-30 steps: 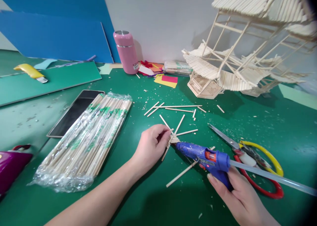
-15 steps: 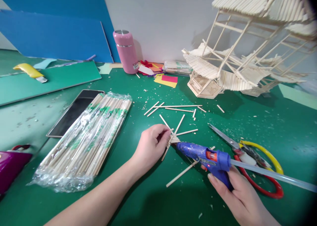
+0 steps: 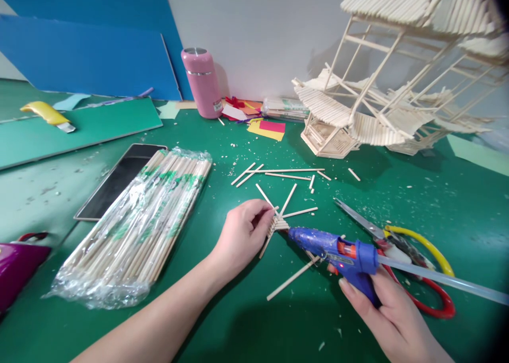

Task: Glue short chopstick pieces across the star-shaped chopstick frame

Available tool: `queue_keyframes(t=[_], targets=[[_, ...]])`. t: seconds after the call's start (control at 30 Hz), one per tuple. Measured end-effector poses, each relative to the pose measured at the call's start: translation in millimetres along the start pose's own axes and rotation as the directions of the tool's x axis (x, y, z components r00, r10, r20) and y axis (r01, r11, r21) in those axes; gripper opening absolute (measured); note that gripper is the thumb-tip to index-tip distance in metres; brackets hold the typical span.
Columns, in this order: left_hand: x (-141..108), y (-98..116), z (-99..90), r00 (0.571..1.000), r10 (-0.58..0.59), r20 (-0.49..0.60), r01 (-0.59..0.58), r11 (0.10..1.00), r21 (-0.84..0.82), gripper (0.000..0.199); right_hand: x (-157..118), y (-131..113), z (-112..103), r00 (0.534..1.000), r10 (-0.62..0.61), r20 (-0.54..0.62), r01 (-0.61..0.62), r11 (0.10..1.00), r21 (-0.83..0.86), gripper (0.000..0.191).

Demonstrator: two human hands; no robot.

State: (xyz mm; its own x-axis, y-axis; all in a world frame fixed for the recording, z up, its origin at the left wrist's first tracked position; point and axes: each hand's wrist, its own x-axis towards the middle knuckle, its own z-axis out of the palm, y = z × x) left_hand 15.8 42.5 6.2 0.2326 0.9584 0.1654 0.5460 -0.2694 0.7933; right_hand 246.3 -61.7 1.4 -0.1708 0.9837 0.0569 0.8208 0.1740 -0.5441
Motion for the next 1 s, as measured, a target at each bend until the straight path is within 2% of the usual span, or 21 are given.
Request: queue_keyframes(t=[0.23,0.5,0.73,1.0], targets=[[-0.7,-0.8,0.0,1.000,-0.011,0.006,0.011,1.000,-0.005,0.013,-6.6,6.0,0.9,0.997,0.069,0.015,-0.070,0.997,0.024,0.028],[-0.2,-0.7,0.4,1.000,0.006,-0.002,-0.006,1.000,-0.001,0.013,-5.1,6.3,-1.4,0.998,0.047,-0.034,-0.046,0.999,0.004,0.028],[0.7,-0.1,1.3,1.000,0.005,0.002,-0.005,1.000,0.003,0.014,-6.5,6.0,0.7,0.992,0.128,0.004,-0.128,0.991,0.032,0.032],[0.9,0.3,0.3,1.000,0.010,-0.003,-0.010,1.000,0.002,0.015,-5.2,4.8,-3.3,0.996,0.085,-0.022,-0.085,0.996,0.017,0.031]])
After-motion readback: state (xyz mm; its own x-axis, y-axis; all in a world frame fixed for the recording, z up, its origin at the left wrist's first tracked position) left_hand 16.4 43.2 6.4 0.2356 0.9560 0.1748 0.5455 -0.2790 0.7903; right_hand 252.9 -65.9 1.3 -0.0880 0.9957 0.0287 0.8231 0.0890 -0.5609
